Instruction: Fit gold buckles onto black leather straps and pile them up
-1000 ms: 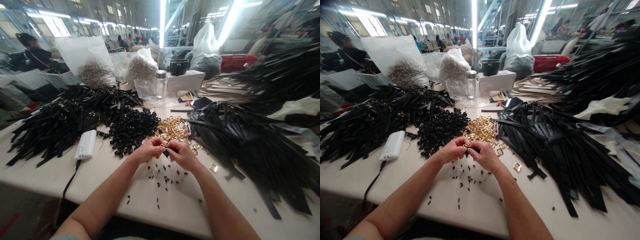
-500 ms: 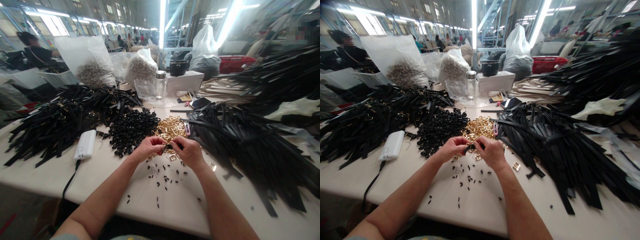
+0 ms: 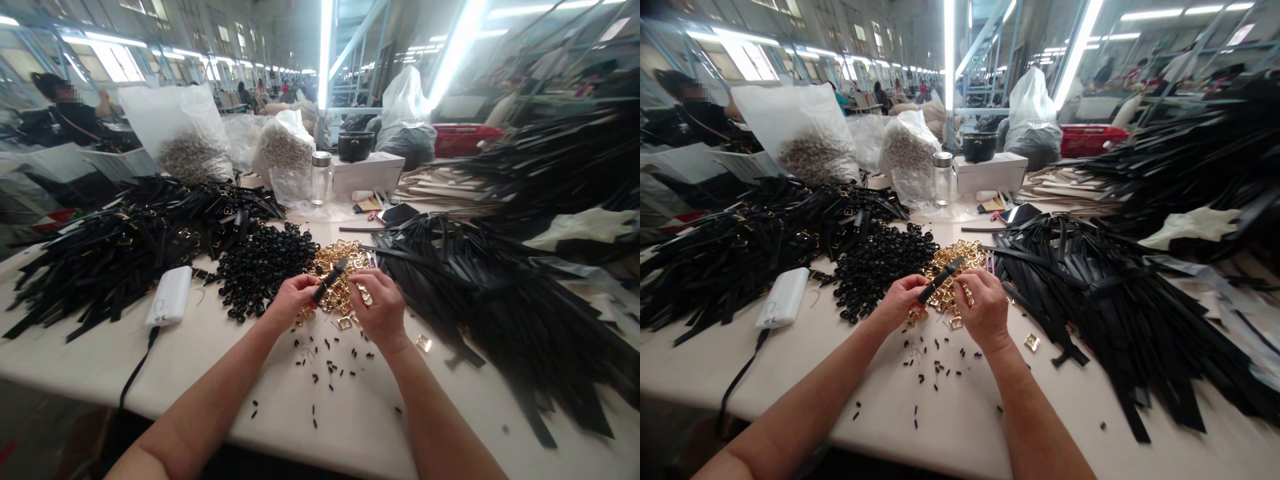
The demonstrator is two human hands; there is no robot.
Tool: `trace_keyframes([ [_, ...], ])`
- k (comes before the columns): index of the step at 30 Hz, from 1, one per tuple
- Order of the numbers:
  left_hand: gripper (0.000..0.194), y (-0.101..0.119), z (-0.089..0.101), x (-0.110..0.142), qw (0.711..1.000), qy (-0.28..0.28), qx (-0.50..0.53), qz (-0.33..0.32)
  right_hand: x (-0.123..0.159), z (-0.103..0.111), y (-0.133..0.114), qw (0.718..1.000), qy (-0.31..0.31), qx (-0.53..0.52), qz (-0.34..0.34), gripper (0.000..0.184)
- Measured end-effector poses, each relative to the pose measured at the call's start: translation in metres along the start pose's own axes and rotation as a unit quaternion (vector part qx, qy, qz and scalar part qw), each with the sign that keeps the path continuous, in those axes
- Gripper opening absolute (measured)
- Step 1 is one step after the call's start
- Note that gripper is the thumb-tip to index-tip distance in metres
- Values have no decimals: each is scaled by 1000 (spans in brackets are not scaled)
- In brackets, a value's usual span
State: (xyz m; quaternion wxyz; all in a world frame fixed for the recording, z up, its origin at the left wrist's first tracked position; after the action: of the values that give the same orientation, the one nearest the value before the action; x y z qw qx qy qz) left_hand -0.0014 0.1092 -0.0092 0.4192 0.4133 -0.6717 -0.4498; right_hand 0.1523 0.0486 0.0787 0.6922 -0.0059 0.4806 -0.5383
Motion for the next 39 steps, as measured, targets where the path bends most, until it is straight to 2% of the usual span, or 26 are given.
trace_keyframes([
  [3,22,-3,1,-1,999,6,43,8,6,-29,5,990,-115,-63,-43,13],
  [5,22,-6,-2,-1,999,-4,48,8,12,-45,7,978,-160,-110,-76,20],
  [10,23,-10,-8,1,999,-25,25,-7,21,-57,20,944,-120,-250,-177,22],
  [16,30,-6,-12,3,999,-35,-11,-19,35,-78,33,821,-76,-468,-317,31],
  [18,32,-3,-14,3,998,-41,-33,-29,39,-82,35,796,-60,-494,-344,31],
  [20,35,-1,-17,4,997,-42,-54,-39,42,-84,37,785,-49,-501,-361,32],
  [24,36,0,-21,6,994,-42,-86,-54,44,-83,40,790,-35,-491,-366,33],
  [27,36,-2,-18,4,993,-48,-94,-48,39,-75,45,819,-14,-461,-341,28],
  [30,34,2,4,-4,997,-2,-61,-51,36,-66,54,838,19,-431,-334,26],
  [33,34,12,36,-11,992,87,-27,-84,37,-66,64,827,25,-434,-356,30],
  [36,30,23,53,-15,981,131,-72,-126,37,-68,66,832,10,-429,-353,32],
  [39,23,36,61,-14,960,144,-168,-170,36,-69,62,854,-19,-407,-323,31],
])
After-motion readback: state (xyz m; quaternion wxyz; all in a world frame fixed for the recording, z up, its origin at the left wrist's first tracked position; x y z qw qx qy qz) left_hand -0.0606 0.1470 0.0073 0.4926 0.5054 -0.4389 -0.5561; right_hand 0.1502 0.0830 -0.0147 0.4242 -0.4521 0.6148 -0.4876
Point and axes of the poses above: each hand's wrist, its own x-axis away from the middle knuckle, its own z-axis out of the back of the hand, y = z × x, the point moved 9 cm from there along -x, towards the middle knuckle
